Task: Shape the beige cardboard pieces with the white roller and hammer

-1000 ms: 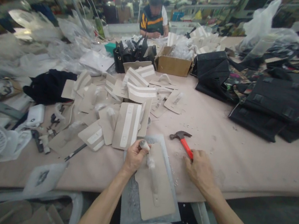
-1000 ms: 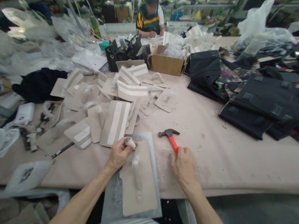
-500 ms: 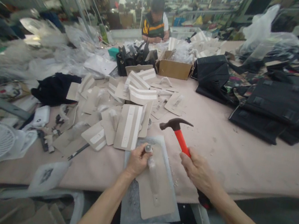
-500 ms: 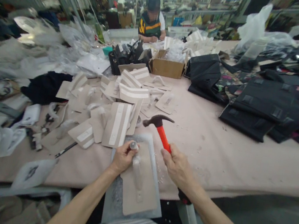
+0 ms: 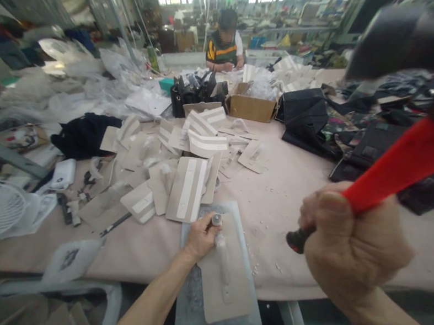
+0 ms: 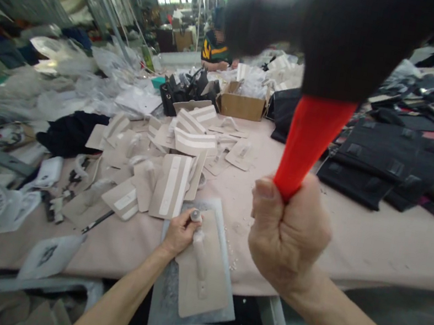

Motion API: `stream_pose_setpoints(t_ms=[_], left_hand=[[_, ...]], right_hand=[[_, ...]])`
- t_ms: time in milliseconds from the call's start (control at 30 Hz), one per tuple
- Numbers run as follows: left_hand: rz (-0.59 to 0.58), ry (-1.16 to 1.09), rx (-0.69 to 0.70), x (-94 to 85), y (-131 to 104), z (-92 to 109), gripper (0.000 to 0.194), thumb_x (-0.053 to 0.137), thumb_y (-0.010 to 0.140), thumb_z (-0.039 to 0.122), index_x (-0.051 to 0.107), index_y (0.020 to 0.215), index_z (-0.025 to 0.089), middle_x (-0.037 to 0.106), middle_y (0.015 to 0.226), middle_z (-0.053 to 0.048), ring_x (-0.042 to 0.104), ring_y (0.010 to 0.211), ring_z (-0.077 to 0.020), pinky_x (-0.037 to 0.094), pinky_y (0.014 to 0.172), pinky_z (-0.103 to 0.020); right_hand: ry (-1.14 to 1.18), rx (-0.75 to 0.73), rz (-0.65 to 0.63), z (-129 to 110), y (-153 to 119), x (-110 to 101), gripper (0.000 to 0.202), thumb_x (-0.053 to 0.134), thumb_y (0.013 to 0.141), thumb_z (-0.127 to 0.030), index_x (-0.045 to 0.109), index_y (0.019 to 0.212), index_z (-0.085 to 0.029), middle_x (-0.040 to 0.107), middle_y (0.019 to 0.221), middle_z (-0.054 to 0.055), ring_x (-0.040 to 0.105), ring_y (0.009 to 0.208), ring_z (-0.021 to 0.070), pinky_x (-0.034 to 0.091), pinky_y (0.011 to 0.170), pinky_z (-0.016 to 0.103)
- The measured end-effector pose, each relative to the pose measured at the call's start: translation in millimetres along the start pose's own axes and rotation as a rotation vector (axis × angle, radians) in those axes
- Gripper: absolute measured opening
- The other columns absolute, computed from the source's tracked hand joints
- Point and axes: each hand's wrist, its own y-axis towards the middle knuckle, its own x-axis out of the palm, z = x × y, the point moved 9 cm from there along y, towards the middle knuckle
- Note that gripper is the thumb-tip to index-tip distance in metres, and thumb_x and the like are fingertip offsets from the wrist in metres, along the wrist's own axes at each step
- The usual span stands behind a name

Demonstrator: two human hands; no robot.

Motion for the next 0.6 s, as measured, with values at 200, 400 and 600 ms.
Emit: stream_pose_setpoints(t_ms=[200,400,600], left_hand=[[-0.004,0.010,-0.036,1.0,-0.1,-4.3,0.017,0.061,0.083,0.020,0.071,0.097,0.021,0.066,0.073,0.002,0.060,0.067,-0.0157,0.045,0.067,-0.024],[-0.013,-0.044,-0.012,-0.5,0.2,0.9,0.015,0.061,0.083,0.018,0.069,0.096,0.021,0.071,0.089,-0.001,0.066,0.082,-0.0175,0.049,0.076,-0.026],[-0.006,-0.077,0.006,-0.1,1.1,-2.2,0.013,0.063,0.083,0.018,0.068,0.095,0.020,0.071,0.090,-0.002,0.067,0.084,-0.0174,0.050,0.078,-0.026]], right_hand=[[-0.292,-0.123,-0.957,46.5,-115.3,107.8,0.017,0.040,0.099,-0.020,0.051,0.086,-0.020,0.057,0.058,0.000,0.046,0.046,0.0134,0.017,0.049,0.030],[-0.334,0.182,-1.061,111.5,-119.8,112.5,0.023,0.039,0.105,-0.031,0.055,0.096,-0.018,0.066,0.071,0.005,0.059,0.060,0.0174,0.027,0.057,0.028],[-0.484,0.059,-0.858,133.6,-129.5,126.1,0.028,0.045,0.098,-0.022,0.058,0.120,-0.009,0.065,0.114,0.023,0.065,0.096,0.0315,0.048,0.075,0.039]])
